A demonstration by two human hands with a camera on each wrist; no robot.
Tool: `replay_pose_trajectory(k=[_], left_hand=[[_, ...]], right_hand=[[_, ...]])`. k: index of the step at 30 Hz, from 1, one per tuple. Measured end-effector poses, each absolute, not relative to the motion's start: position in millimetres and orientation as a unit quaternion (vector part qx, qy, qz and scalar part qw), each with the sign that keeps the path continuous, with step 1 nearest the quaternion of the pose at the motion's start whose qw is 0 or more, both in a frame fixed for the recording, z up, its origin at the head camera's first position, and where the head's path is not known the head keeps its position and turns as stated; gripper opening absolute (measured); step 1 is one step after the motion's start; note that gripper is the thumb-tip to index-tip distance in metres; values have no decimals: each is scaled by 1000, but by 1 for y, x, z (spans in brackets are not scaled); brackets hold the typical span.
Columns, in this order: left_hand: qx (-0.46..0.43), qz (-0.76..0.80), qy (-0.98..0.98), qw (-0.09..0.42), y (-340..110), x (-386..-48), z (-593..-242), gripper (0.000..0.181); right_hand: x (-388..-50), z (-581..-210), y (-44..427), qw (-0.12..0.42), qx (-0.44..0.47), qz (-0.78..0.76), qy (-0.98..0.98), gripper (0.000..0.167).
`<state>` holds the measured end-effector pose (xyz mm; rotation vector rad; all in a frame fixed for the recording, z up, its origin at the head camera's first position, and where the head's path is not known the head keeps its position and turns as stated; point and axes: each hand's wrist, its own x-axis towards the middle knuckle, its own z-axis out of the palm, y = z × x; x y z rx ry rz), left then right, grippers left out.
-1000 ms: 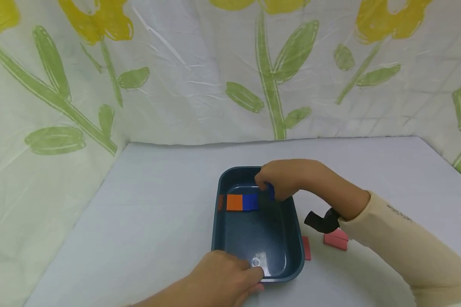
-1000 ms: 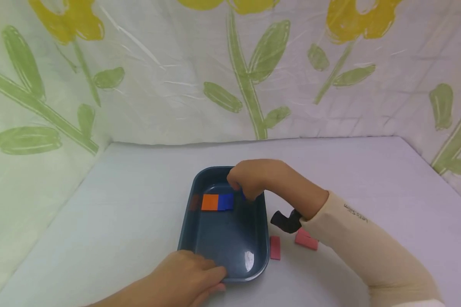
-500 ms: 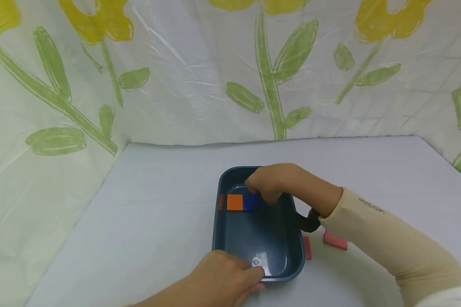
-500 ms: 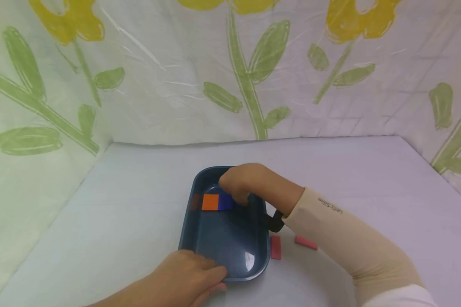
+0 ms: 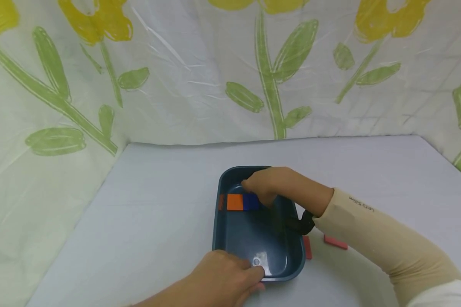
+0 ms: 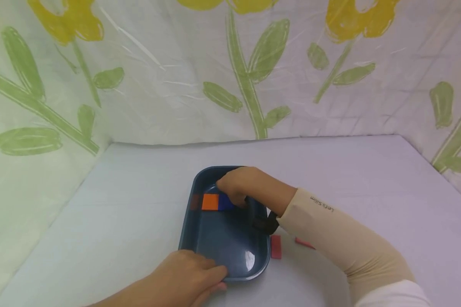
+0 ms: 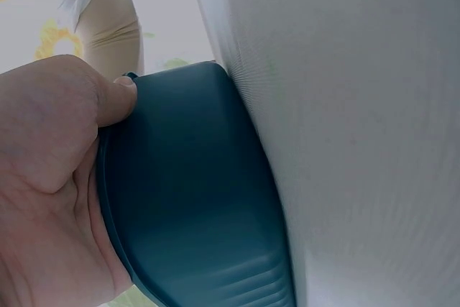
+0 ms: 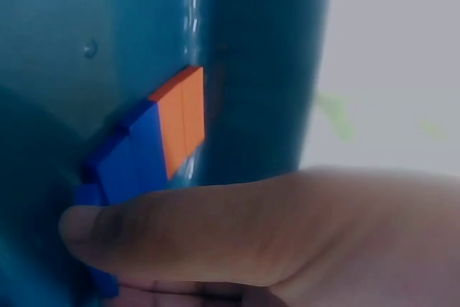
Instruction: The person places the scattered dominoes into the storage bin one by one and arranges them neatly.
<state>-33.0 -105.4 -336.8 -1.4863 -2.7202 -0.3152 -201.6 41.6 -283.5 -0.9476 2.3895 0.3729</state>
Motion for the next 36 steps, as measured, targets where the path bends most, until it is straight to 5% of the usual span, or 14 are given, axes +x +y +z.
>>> replay_pose_trajectory(k=[29, 36], left_hand=[[-479, -105, -872, 0, -106, -33, -337, 20], [-486, -109, -867, 29, -107, -33, -339, 20]], right_hand=[[-202, -293, 41, 250, -367, 97, 891, 72], [-202, -284, 44, 243, -373, 65, 893, 73]])
